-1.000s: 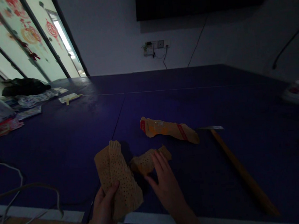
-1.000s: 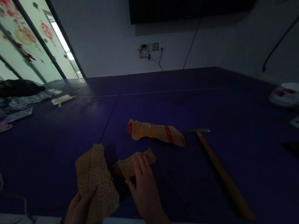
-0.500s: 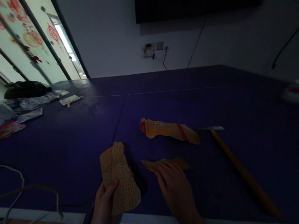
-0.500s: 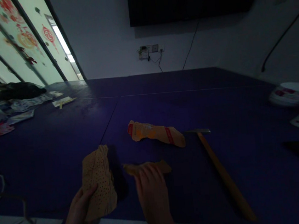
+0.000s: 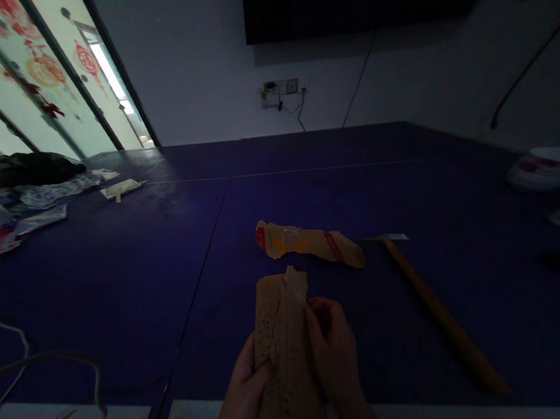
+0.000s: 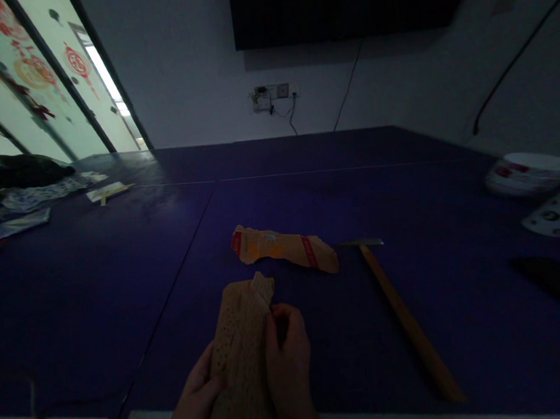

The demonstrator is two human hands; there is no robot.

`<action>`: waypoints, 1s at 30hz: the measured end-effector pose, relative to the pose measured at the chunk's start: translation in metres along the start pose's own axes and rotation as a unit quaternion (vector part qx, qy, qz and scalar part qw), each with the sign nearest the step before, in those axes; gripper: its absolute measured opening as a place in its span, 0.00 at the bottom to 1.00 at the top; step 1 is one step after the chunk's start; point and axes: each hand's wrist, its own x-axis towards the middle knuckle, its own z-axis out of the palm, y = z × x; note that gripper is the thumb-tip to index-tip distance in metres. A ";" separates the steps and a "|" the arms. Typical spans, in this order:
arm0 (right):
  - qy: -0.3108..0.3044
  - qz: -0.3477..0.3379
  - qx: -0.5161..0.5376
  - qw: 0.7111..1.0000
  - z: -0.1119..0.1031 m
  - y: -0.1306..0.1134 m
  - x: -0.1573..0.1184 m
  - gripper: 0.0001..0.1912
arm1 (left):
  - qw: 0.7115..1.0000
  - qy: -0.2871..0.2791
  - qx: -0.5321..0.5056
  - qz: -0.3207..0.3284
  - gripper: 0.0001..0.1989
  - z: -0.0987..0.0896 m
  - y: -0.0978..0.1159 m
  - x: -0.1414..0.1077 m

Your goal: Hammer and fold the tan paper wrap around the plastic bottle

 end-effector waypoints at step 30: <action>-0.014 -0.091 -0.102 0.990 -0.007 0.005 0.001 0.18 | 0.998 0.029 0.037 0.036 0.27 0.017 -0.030 -0.007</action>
